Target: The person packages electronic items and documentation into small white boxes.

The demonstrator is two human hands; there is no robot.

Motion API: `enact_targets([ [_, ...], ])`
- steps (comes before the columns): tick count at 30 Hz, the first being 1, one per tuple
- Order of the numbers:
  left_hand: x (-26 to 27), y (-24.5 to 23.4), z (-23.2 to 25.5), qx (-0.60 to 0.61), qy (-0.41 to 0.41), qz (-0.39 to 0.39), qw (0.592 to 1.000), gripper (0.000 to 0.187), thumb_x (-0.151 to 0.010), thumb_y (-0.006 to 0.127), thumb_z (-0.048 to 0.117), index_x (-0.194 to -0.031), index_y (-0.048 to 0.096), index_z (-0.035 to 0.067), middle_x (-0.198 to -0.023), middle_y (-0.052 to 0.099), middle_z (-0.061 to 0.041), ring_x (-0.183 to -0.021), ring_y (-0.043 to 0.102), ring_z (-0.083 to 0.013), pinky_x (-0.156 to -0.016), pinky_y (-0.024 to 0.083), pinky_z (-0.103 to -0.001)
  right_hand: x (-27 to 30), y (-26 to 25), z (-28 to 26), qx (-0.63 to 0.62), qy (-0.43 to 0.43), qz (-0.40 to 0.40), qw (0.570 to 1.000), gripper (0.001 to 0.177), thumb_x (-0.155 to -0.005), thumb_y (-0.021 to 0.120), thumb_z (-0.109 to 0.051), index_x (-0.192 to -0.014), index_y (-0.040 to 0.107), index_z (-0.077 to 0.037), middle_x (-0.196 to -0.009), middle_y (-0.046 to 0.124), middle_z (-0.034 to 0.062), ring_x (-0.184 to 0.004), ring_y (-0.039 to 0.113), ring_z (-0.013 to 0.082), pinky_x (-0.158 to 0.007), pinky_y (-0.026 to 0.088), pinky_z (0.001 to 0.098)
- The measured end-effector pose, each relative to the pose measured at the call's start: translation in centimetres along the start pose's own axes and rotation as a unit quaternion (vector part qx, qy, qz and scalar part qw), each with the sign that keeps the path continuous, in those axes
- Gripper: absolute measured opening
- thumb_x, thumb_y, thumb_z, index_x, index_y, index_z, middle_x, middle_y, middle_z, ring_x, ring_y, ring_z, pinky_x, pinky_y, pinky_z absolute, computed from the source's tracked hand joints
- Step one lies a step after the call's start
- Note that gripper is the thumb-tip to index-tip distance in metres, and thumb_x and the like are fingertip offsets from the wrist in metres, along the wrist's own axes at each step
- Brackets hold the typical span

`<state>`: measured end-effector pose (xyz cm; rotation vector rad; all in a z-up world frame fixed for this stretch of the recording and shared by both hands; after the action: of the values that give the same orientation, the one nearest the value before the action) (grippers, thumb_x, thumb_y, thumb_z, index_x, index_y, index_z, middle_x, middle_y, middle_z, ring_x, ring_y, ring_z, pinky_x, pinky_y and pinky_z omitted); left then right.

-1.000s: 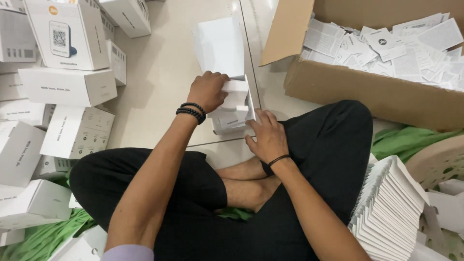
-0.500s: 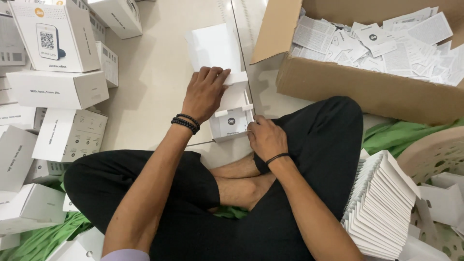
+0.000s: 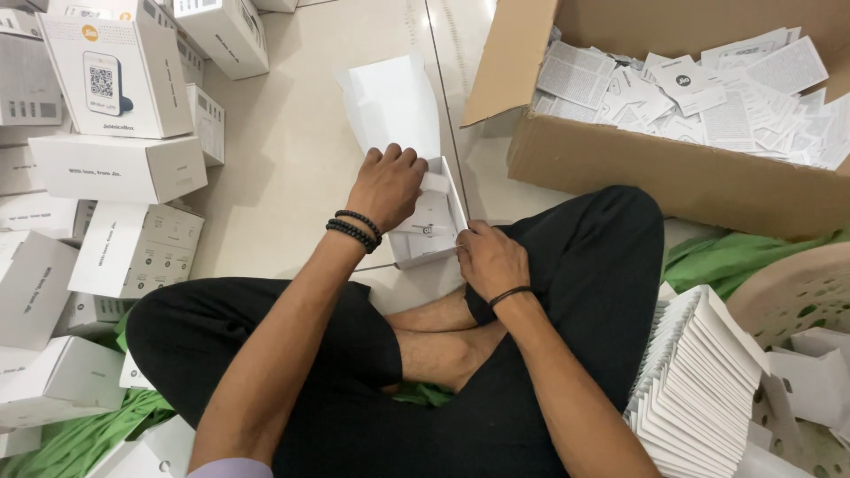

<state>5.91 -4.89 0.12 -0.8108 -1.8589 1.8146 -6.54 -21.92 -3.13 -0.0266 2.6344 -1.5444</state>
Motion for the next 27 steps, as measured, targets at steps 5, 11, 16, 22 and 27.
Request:
enact_targets([
  [5, 0.4, -1.1, 0.1, 0.045, -0.034, 0.092, 0.994, 0.031, -0.09, 0.068, 0.026, -0.113, 0.062, 0.007, -0.1, 0.065, -0.008, -0.099, 0.059, -0.029, -0.085, 0.045, -0.047, 0.0, 0.0, -0.3, 0.007, -0.017, 0.012, 1.0, 0.011, -0.084, 0.071, -0.018, -0.091, 0.075, -0.011, -0.118, 0.069, 0.0073, -0.099, 0.068, 0.0322, -0.08, 0.055, 0.046],
  [11, 0.7, 4.6, -0.3, -0.022, -0.073, 0.03, 0.997, 0.017, -0.091, 0.061, 0.018, -0.106, 0.061, 0.008, -0.101, 0.063, -0.008, -0.102, 0.059, -0.0274, -0.091, 0.046, -0.046, 0.0, 0.4, 0.3, 0.002, -0.025, 0.02, 0.999, 0.011, -0.085, 0.07, -0.02, -0.091, 0.074, -0.011, -0.114, 0.069, 0.0065, -0.098, 0.068, 0.0318, -0.08, 0.056, 0.0466],
  [16, 1.6, 1.1, 1.6, -0.131, -0.062, 0.144, 0.979, 0.014, -0.081, 0.059, 0.015, -0.094, 0.061, 0.009, -0.096, 0.063, -0.007, -0.096, 0.059, -0.0244, -0.089, 0.046, -0.045, -0.2, 0.0, 0.0, 0.011, -0.02, 0.021, 1.0, 0.011, -0.084, 0.07, -0.02, -0.088, 0.072, -0.01, -0.107, 0.068, 0.0075, -0.094, 0.067, 0.0327, -0.076, 0.055, 0.0482],
  [22, 1.2, -0.1, 3.5, -0.137, -0.12, 0.008, 0.983, 0.004, -0.091, 0.059, 0.015, -0.09, 0.06, 0.011, -0.084, 0.059, -0.007, -0.085, 0.055, -0.024, -0.08, 0.044, -0.041, -0.1, 0.2, 0.1, 0.046, -0.014, 0.026, 0.999, 0.009, -0.085, 0.068, -0.017, -0.089, 0.072, -0.01, -0.096, 0.068, 0.0084, -0.09, 0.068, 0.0329, -0.073, 0.056, 0.0484],
  [27, 0.2, 3.7, 3.9, -0.245, -0.119, -0.09, 0.958, 0.014, -0.086, 0.064, 0.018, -0.093, 0.063, 0.006, -0.084, 0.059, -0.008, -0.083, 0.056, -0.0235, -0.071, 0.049, -0.039, 0.4, 1.1, 0.5, 0.037, -0.043, 0.056, 0.997, 0.011, -0.086, 0.066, -0.014, -0.093, 0.072, -0.008, -0.102, 0.07, 0.0072, -0.089, 0.068, 0.0319, -0.074, 0.057, 0.0463],
])
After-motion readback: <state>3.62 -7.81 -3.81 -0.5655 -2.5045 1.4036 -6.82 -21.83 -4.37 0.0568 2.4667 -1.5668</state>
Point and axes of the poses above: each hand's wrist, its own x-axis away from the middle knuckle, its own y-axis out of the palm, z = x × y, the point moved 2 cm from there along -x, towards the middle knuckle
